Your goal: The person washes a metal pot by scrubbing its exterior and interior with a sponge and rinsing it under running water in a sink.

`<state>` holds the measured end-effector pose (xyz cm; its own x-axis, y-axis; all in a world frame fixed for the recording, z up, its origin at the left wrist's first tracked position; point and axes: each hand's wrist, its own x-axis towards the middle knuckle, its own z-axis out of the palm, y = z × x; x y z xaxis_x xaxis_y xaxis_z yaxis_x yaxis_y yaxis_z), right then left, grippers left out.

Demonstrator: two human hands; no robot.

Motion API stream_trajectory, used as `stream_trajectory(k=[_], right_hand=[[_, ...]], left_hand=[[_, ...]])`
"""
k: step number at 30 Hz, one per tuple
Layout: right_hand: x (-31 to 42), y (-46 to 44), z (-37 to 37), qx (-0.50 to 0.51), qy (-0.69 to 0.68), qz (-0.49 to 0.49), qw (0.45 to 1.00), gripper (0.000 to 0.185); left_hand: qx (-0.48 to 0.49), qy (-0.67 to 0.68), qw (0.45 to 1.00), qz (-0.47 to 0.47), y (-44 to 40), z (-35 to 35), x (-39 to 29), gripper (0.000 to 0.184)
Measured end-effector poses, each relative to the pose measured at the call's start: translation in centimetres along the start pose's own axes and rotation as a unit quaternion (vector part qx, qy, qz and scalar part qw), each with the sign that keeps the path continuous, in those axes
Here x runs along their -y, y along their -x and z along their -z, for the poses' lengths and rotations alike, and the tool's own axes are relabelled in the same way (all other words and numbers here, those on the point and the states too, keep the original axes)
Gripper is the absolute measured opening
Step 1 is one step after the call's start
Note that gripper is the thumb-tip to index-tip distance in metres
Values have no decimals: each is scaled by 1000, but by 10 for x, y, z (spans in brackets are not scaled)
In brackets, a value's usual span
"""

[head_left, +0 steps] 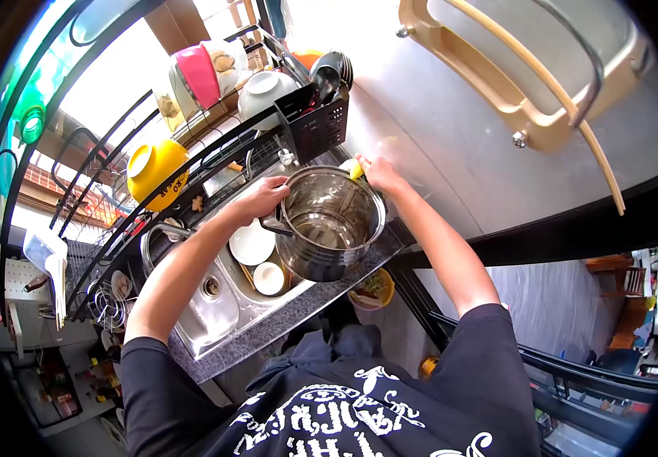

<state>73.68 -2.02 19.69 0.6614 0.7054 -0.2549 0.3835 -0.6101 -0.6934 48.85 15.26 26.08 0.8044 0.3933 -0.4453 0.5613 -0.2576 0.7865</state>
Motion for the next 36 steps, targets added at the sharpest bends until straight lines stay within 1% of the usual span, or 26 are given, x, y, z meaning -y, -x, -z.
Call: stream_trajectory(k=[1, 3, 4, 5, 6, 7, 8, 9, 12, 14, 15, 17, 19, 21, 23, 25, 26, 27, 28, 29, 30, 31, 33, 34, 35, 36], right_hand=[[2, -5, 5, -6, 0, 2, 1000, 58], [3, -10, 12, 48, -44, -70, 995, 64], [0, -13, 13, 63, -3, -25, 998, 68], [-2, -15, 13, 60, -3, -26, 998, 68], [-2, -15, 10, 56, -2, 11, 998, 65], [-3, -13, 6, 54, -2, 45, 997, 62], [-4, -13, 5, 73, 12, -1, 997, 65], [-10, -13, -2, 77, 10, -3, 997, 65], [-11, -18, -11, 18, 8, -25, 999, 63], [-8, -8, -6, 21, 6, -22, 1000, 65], [-2, -2, 1, 23, 3, -25, 999, 68], [3, 8, 11, -53, 66, -14, 996, 76], [36, 51, 41, -33, 84, 11, 996, 79], [42, 88, 47, -70, 94, 84, 990, 74], [42, 123, 41, -101, 26, 158, 982, 63], [39, 144, 22, -98, -20, 237, 966, 54], [42, 155, 7, -59, -34, 221, 973, 46], [45, 163, -8, -23, -48, 205, 977, 39], [39, 162, -32, -5, -78, 204, 976, 31], [34, 159, -56, -11, -45, 199, 979, 28], [33, 152, -81, 59, -104, 145, 982, 26], [37, 146, -105, 129, -161, 88, 975, 25], [65, 140, -155, 192, -203, 83, 957, 24], [82, 134, -180, 183, -137, 144, 963, 26], [99, 128, -205, 173, -70, 203, 961, 28], [112, 117, -235, 180, -64, 243, 951, 31]], left_hand=[[-20, -20, 1000, 4, -1, 0, -1, 53], [-6, -5, 1000, 24, -1, 1, -2, 53], [-6, -2, 1000, 13, 0, 0, -3, 52], [-5, 4, 1000, 5, 0, -1, -2, 51], [39, 29, 999, 9, 6, 2, -11, 49], [14, 35, 999, 34, 8, -1, -10, 48], [6, 40, 999, 19, 5, -3, -4, 48], [-4, 42, 999, 4, 5, -4, -3, 48], [-30, 36, 999, 0, 6, -10, -2, 48], [-20, 13, 1000, 15, 12, -9, 2, 47], [-15, 36, 999, 2, 11, -11, 14, 49], [-53, 67, 996, 23, 35, -16, 10, 51], [-55, 75, 995, 27, 54, -14, 28, 53], [-94, 69, 993, 10, 70, -14, 71, 52], [-120, 79, 989, 26, 109, -12, 93, 53], [-163, 127, 977, 59, 156, -13, 108, 54], [-180, 147, 970, 70, 179, -12, 118, 56], [-175, 185, 962, 98, 201, -11, 127, 51], [-202, 200, 955, 87, 218, -14, 146, 48], [-227, 213, 947, 73, 234, -19, 171, 45], [-258, 197, 941, 92, 248, -25, 201, 42], [-313, 195, 927, 67, 259, -36, 242, 52], [-336, 296, 880, 159, 304, -39, 200, 52], [-362, 288, 868, 181, 317, -42, 208, 55], [-406, 289, 854, 152, 321, -56, 250, 53], [-420, 315, 838, 151, 332, -56, 248, 52]])
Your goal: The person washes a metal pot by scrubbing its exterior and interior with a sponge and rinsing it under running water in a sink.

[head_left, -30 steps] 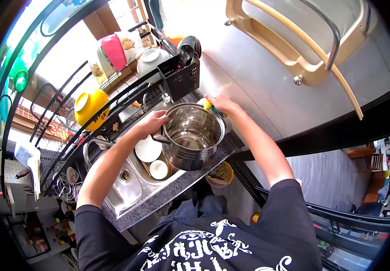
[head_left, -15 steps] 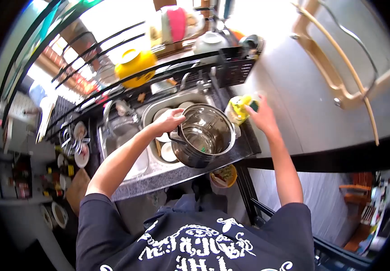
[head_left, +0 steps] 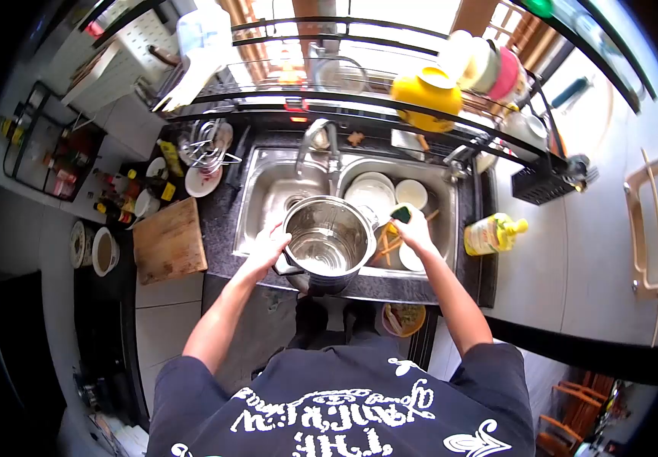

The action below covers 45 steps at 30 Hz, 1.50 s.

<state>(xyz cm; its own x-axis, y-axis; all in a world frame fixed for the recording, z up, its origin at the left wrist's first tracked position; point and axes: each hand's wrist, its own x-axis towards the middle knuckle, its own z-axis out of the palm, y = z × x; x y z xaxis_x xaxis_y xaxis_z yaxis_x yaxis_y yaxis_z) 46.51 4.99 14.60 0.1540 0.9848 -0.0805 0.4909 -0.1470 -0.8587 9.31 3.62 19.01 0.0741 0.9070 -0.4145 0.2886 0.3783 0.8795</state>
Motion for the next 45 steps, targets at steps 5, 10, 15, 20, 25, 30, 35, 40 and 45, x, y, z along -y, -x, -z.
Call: stream_trajectory(k=[5, 10, 15, 20, 25, 30, 35, 40, 45], right_hand=[[-3, -116, -116, 18, 58, 136, 989, 36], [15, -162, -177, 62, 237, 128, 961, 44], [22, -150, -187, -17, 224, 137, 965, 29], [2, -136, -184, 31, 164, 156, 974, 27], [0, -134, -188, 23, 27, -18, 999, 35], [-29, -136, -219, -20, -270, -135, 953, 19], [-4, -161, -206, -19, -186, -181, 966, 15], [11, -163, -194, -1, -305, -183, 935, 14], [68, -106, -197, -97, -160, -117, 975, 24]], left_hand=[[-108, 78, 991, 21, 13, 41, 21, 45], [-156, 161, 974, -5, -2, 62, 39, 40], [-190, 184, 964, -34, -26, 58, 44, 38], [-191, 212, 958, 8, -47, 51, 42, 43], [-186, 215, 959, 4, -67, 42, 52, 51], [-190, 165, 968, 16, -76, 42, 65, 51], [-165, 179, 970, 26, -72, 50, 67, 53], [-150, 209, 966, 12, -65, 52, 79, 52], [-117, 214, 969, 30, -43, 76, 91, 57]])
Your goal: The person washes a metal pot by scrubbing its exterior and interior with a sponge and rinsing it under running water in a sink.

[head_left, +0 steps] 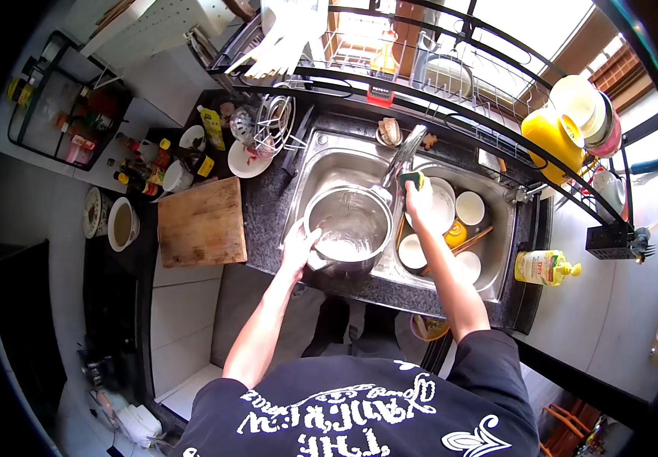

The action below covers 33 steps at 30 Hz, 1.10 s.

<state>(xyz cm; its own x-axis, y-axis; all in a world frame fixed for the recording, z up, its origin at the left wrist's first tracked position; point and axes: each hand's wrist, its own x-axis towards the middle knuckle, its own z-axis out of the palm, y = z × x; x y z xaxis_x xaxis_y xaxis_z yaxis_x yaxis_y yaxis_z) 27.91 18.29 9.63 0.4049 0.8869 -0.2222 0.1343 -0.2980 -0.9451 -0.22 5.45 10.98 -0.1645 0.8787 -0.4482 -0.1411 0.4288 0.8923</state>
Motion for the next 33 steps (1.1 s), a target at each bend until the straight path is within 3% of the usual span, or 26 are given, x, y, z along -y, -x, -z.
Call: stream_trajectory(k=[1, 4, 6, 7, 9, 12, 14, 15, 16, 18, 19, 20, 22, 24, 27, 28, 30, 32, 33], right_hand=[[-3, 17, -5, -29, 70, 100, 992, 32], [20, 64, -4, 155, 164, 87, 970, 30], [15, 92, -17, 228, 210, 250, 917, 31], [22, 108, -22, 238, 296, 322, 867, 35], [22, 130, -37, 331, 386, 292, 810, 30], [-33, 140, -58, 405, 530, 255, 700, 32], [-65, 147, -64, 418, 561, 237, 674, 34], [-88, 143, -73, 425, 591, 164, 665, 40], [-91, 144, -80, 426, 594, 163, 663, 40], [-99, 145, -96, 315, 574, 98, 749, 43], [-113, 138, -110, 300, 567, 92, 762, 49], [-127, 135, -123, 280, 503, 102, 811, 46], [-116, 137, -156, 413, 456, 44, 787, 51], [-110, 177, -163, 384, 373, 164, 829, 36], [-257, 166, -177, 602, 401, 85, 685, 33], [-228, 171, -157, 703, 432, -48, 563, 37], [-179, 183, -109, 709, 481, 246, 453, 29], [-169, 177, -77, 645, 547, 101, 525, 27], [-122, 181, -77, 614, 606, 33, 505, 34]], left_hand=[[3, 53, 999, -5, 7, 4, 1, 57], [16, -16, 999, -27, 22, 22, 4, 58], [23, -24, 999, -43, 33, 31, 5, 59], [33, -37, 997, -58, 42, 35, 6, 60], [62, -33, 996, -54, 56, 42, 5, 61], [67, -79, 994, -43, 67, 52, 11, 59], [53, -134, 989, -37, 82, 51, -8, 58], [29, -230, 972, -35, 86, 52, -12, 57], [5, -325, 945, -34, 89, 53, -17, 57], [-4, -347, 938, -15, 91, 55, -19, 55], [-12, -351, 936, -28, 87, 57, -10, 55], [-21, -355, 934, -40, 84, 57, -1, 54], [-35, -395, 916, -58, 92, 52, -22, 51], [-83, -430, 882, -174, 81, 53, -2, 44], [-97, -435, 882, -152, 70, 49, -8, 31], [-93, -433, 883, -151, 65, 49, -5, 31], [-46, -478, 864, -150, 51, 50, 1, 24], [-58, -474, 861, -177, 50, 46, 0, 20], [-38, -501, 850, -156, 52, 46, -2, 21]])
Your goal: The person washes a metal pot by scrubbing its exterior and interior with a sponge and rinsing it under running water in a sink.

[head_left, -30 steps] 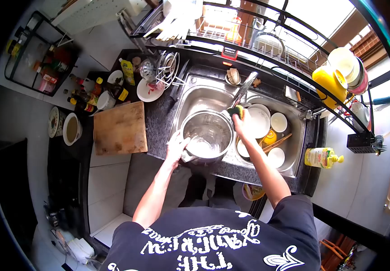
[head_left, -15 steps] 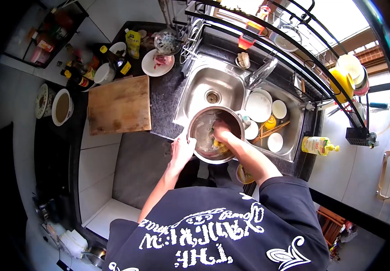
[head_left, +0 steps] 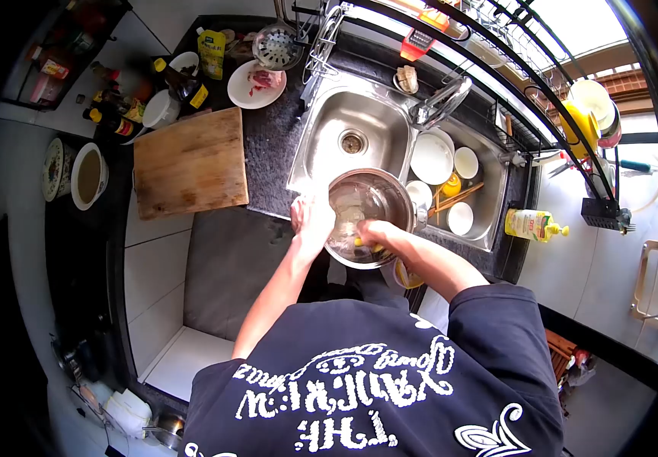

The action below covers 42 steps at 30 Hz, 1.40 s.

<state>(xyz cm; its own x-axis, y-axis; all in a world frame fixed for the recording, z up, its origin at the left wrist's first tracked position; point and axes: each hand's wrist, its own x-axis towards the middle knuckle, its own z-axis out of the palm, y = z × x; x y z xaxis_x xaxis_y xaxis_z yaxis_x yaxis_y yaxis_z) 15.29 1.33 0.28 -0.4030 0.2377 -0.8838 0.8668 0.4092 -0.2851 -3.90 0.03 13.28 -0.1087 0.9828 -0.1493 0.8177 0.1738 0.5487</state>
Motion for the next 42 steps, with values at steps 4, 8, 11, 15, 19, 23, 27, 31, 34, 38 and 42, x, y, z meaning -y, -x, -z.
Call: stream_trajectory(k=[4, 8, 11, 15, 19, 23, 27, 31, 34, 38, 42], right_hand=[[-7, -3, -12, -192, -88, -40, 977, 24], [1, -24, -6, -437, -143, -66, 885, 19], [21, -40, 39, -421, -170, -94, 886, 18], [52, -74, 10, -404, -255, 114, 871, 26], [27, -98, -54, -182, -11, 141, 973, 31], [-14, -31, -16, -207, -26, 42, 977, 28], [11, -5, 38, -348, -58, -58, 934, 32], [49, -45, 15, -359, -269, 167, 878, 32], [45, -29, -28, -373, -188, 287, 862, 30], [10, 10, -25, -191, 76, 69, 976, 24], [-42, -77, -62, -180, 38, 117, 976, 21]], left_hand=[[-6, -23, 999, -30, -1, -3, 3, 26], [6, -49, 998, -50, -3, -7, 7, 33], [-6, -51, 998, -36, -2, -7, 4, 26], [-33, -52, 996, -61, -2, -9, 6, 32], [9, -94, 994, -50, -2, -1, 1, 25], [27, -98, 993, -64, -2, -1, 2, 42], [47, -143, 983, -105, -5, -8, 8, 39], [-44, -124, 981, -145, -7, -18, 19, 20], [0, -89, 991, -101, -12, -14, 21, 45], [-15, -112, 986, -125, -15, -15, 19, 46], [7, -125, 987, -105, -14, -4, 6, 45]])
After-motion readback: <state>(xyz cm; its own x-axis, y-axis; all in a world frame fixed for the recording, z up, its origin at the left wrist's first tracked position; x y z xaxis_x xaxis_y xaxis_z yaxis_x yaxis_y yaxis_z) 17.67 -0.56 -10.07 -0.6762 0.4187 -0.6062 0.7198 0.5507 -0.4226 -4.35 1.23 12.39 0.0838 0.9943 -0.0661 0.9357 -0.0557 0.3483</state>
